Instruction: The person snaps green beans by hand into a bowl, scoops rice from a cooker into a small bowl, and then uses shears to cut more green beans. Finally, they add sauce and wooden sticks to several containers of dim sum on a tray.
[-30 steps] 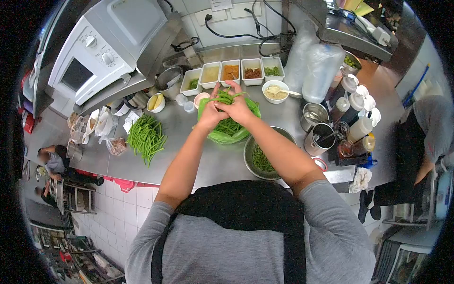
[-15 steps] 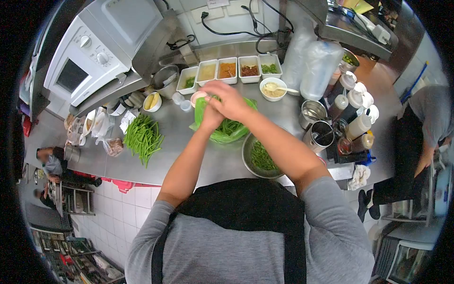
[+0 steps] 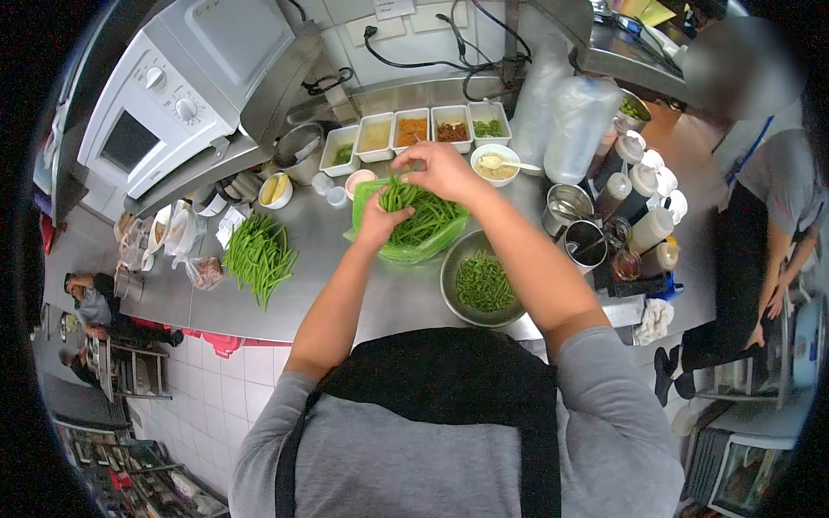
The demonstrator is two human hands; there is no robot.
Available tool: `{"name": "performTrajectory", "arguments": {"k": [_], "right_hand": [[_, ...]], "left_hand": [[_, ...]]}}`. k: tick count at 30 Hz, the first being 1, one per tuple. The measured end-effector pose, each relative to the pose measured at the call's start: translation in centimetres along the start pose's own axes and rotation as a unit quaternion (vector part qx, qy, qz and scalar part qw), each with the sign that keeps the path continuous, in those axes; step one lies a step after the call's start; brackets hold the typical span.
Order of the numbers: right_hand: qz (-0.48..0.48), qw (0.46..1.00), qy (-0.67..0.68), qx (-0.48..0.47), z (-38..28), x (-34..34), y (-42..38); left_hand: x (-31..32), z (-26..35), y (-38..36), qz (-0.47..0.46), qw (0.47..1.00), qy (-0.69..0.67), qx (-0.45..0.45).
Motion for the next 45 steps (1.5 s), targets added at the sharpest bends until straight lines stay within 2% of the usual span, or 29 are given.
{"name": "performTrajectory", "arguments": {"k": [1, 4, 7, 10, 11, 13, 14, 15, 16, 17, 18, 19, 20, 21, 22, 24, 25, 27, 30, 31, 33, 34, 35, 38, 39, 41, 45], "right_hand": [[0.028, 0.999, -0.007, -0.017, -0.7, -0.3, -0.1], [0.034, 0.994, -0.083, -0.062, -1.6, -0.6, 0.3], [0.124, 0.974, -0.148, -0.115, -3.8, -2.9, 1.2], [0.156, 0.977, -0.106, -0.103, -7.4, -6.8, 1.5], [0.107, 0.986, -0.121, -0.038, -8.0, -7.5, 1.5], [0.003, 0.992, -0.124, -0.006, -6.9, -6.5, 1.2], [-0.048, 0.991, -0.126, 0.009, -6.0, -5.8, 1.0], [-0.068, 0.988, -0.139, -0.015, -5.2, -4.6, 0.6], [-0.076, 0.98, -0.158, -0.098, -2.2, -2.5, 1.1], [-0.081, 0.981, -0.169, -0.052, -1.2, -0.9, 0.9], [-0.084, 0.984, -0.154, 0.04, -1.1, 0.5, 0.7], [-0.036, 0.992, -0.122, 0.027, -0.5, 1.9, 0.4], [0.005, 0.995, -0.082, 0.055, 0.3, 3.4, 0.3], [0.02, 0.998, -0.051, 0.034, 1.4, 4.5, 0.3], [-0.007, 0.997, -0.066, 0.031, 1.1, 4.8, 0.0], [0.012, 0.998, -0.04, -0.041, 2.0, 5.2, -0.1], [0.045, 0.997, -0.012, -0.055, 1.8, 5.0, -0.3], [0.097, 0.992, -0.045, -0.068, 0.7, 4.3, -0.5], [0.189, 0.98, 0.009, -0.066, -0.5, 3.4, -1.1], [0.207, 0.975, 0.068, 0.037, -0.2, 3.7, -1.5], [0.195, 0.92, 0.272, 0.205, 2.1, 5.5, -1.9], [0.181, 0.866, 0.37, 0.285, 2.1, 6.0, -2.4], [0.161, 0.817, 0.371, 0.411, 2.3, 6.6, -3.2], [0.154, 0.649, 0.588, 0.458, 1.9, 8.4, -4.2], [0.172, 0.618, 0.616, 0.457, 1.7, 8.5, -4.3], [0.203, 0.549, 0.67, 0.457, 1.1, 9.3, -4.6], [0.219, 0.523, 0.71, 0.417, 4.8, 9.9, -4.4]], "left_hand": [[0.1, 0.2, -0.1, -0.009, 1.0, 0.003, -0.003], [0.3, -0.2, 0.0, -0.005, 1.0, 0.028, -0.001], [0.1, 0.2, -0.3, 0.004, 0.999, -0.021, -0.029], [-1.7, -1.3, 0.5, 0.058, 0.994, -0.057, -0.072], [-2.2, -1.6, 0.7, 0.054, 0.99, -0.106, -0.078], [-3.0, -1.4, 1.3, 0.043, 0.974, -0.201, -0.09], [-3.3, -1.4, 1.4, 0.035, 0.976, -0.195, -0.093], [-3.4, -0.8, 1.4, 0.026, 0.977, -0.188, -0.095], [-3.2, 0.0, 1.3, 0.015, 0.978, -0.182, -0.096], [-2.8, 1.0, 0.7, 0.018, 0.982, -0.147, -0.119], [-2.4, 1.3, 0.4, -0.012, 0.989, -0.107, -0.102], [-1.9, 1.6, 0.3, -0.044, 0.994, -0.067, -0.079], [-1.4, 1.7, -0.2, -0.078, 0.995, -0.027, -0.059], [-1.3, 1.6, -0.3, -0.054, 0.996, -0.029, -0.061], [-1.3, 1.2, -0.3, -0.032, 0.997, -0.031, -0.063], [-2.0, 0.0, 0.3, 0.01, 0.994, -0.067, -0.083], [-2.2, 0.0, 0.5, 0.025, 0.995, -0.065, -0.065], [-3.1, -0.2, 1.7, 0.068, 0.994, -0.067, -0.043], [-2.7, 4.1, 2.3, 0.107, 0.983, -0.145, -0.027], [-2.9, 4.9, 2.6, 0.124, 0.976, -0.178, -0.026], [-2.3, 6.5, 2.7, 0.13, 0.96, -0.243, -0.05], [-2.1, 7.6, 2.7, 0.136, 0.95, -0.273, -0.062], [-1.3, 8.6, 2.4, 0.149, 0.935, -0.313, -0.074], [0.4, 9.3, 1.8, 0.165, 0.93, -0.326, -0.034], [0.8, 9.5, 1.5, 0.208, 0.93, -0.303, -0.031], [1.2, 8.4, 1.1, 0.205, 0.938, -0.279, -0.02], [3.4, 8.2, -1.4, 0.183, 0.936, -0.3, -0.014]]}}
Point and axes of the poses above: each hand's wrist, its own y-axis towards the middle knuckle, its own x-axis out of the palm, z = x × y, the point moved 3 cm from there along y, towards the middle knuckle, and after that the axes turned 15 degrees about z, right-handed, at the moved point
